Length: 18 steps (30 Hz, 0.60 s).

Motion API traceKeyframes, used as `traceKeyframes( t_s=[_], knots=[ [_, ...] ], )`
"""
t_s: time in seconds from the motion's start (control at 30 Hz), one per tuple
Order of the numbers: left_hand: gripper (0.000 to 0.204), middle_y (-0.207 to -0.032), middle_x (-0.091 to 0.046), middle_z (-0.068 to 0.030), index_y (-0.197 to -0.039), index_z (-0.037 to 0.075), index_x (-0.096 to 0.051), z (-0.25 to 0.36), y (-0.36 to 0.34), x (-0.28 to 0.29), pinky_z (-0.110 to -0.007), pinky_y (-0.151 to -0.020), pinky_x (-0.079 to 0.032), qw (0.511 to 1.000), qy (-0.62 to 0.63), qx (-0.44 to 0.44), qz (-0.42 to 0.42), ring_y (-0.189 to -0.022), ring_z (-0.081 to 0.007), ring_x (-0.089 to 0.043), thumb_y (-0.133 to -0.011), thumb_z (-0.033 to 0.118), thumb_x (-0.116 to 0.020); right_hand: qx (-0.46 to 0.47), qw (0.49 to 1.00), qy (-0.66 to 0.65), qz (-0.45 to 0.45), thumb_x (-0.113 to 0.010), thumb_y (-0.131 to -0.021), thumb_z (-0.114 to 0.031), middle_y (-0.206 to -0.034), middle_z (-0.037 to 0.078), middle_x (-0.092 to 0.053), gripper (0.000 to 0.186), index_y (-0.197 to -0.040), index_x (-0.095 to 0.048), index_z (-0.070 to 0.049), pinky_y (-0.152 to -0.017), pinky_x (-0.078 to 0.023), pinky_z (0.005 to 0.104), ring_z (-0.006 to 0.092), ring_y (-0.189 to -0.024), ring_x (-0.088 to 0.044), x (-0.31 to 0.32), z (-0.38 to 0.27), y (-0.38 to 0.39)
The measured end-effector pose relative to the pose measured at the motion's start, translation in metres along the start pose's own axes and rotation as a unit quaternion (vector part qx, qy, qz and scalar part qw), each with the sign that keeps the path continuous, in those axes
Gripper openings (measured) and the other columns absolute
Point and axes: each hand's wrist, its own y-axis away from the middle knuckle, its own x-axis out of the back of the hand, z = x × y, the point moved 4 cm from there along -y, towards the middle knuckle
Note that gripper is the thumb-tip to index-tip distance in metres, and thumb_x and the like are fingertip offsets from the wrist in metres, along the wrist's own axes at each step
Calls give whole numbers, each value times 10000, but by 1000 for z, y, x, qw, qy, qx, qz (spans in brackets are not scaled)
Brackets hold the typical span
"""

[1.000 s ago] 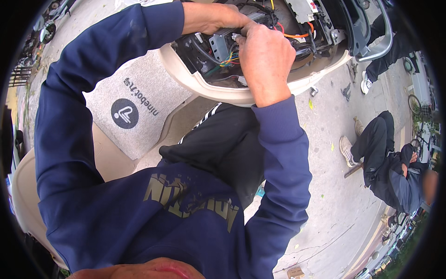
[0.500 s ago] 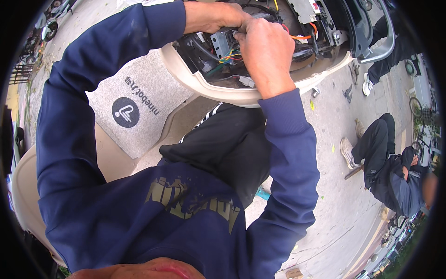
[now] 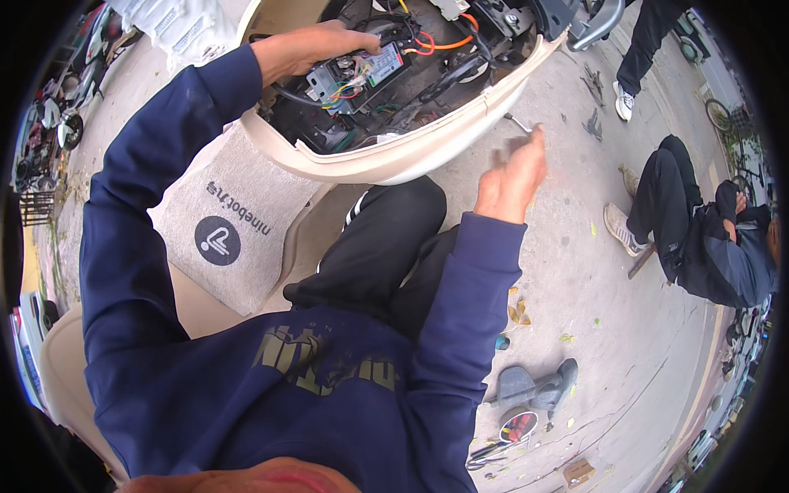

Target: The person works on the internal electronics of a scooter, connecting and adjusting wires and components inside the open storage compartment. They handle a small circuit board and various wires, making connections and repositioning parts within the compartment.

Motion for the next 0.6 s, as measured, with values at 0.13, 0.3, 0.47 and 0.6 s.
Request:
traceKeyframes(
  t_s=[0.13,0.3,0.47,0.6],
  knots=[
    [668,-1059,-712,-179,-1200,-106,-648,-1,-2,9,-361,-755,-593,998,-53,-18,17,-850,-221,-708,-807,428,-728,-108,989,46,-89,-475,-1035,-561,-1491,161,-486,679,-1486,-446,-54,-1149,-293,526,287,-1397,-419,-20,38,7],
    [624,-1022,-704,-149,-1166,-85,-663,9,6,7,-344,-759,-577,997,-64,-14,35,-846,-213,-695,-819,430,-725,-76,982,-45,-165,-252,-1074,-597,-1561,99,-445,699,-1556,-387,-109,-1171,-332,448,272,-1420,-426,-30,65,10],
    [468,-950,-719,-100,-1120,-42,-682,1,-17,3,-302,-701,-568,999,17,52,-1,-769,-156,-692,-886,364,-698,-115,965,-159,-176,-221,-1078,-612,-1556,149,-446,739,-1571,-350,-76,-1183,-352,404,300,-1398,-462,-21,115,-23],
    [398,-964,-739,-130,-1138,-48,-667,-6,-7,10,-355,-717,-609,982,148,116,-31,-772,-183,-726,-880,254,-694,-65,948,-252,-185,-326,-1074,-604,-1450,186,-509,732,-1457,-438,10,-1114,-419,376,245,-1321,-516,-32,151,-18]
  ],
)
